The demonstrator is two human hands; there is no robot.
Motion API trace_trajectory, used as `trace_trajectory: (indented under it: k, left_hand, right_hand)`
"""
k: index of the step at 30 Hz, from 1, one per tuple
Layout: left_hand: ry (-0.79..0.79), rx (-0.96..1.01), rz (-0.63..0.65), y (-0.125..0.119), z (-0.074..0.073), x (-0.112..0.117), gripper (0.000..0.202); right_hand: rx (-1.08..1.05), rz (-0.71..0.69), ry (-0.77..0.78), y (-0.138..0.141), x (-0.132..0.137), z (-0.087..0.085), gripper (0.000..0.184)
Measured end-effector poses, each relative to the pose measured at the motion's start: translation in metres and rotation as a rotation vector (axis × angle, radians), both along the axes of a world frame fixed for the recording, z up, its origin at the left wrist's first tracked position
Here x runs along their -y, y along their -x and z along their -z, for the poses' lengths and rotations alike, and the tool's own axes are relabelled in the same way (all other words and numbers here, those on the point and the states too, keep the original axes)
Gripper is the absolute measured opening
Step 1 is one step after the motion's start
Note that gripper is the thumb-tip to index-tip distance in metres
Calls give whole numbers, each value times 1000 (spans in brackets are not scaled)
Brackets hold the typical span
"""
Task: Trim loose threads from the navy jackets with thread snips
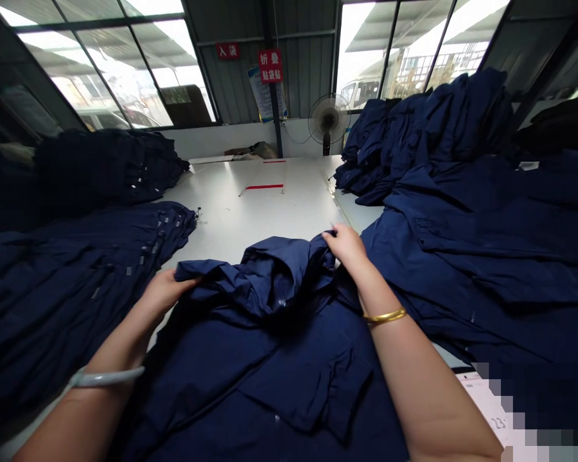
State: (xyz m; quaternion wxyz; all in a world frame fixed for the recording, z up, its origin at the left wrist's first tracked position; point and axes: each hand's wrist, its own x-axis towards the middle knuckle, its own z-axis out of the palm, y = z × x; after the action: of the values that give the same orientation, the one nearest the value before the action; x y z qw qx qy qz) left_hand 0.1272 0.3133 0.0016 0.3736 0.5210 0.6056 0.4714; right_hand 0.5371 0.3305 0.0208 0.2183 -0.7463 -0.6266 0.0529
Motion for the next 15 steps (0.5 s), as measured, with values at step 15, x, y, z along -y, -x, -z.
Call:
trace_trajectory:
  k: [15]
  left_hand:
    - [-26,-397,254,17,3,72,24]
  right_hand:
    - [209,-320,37,99,-16,-25,48]
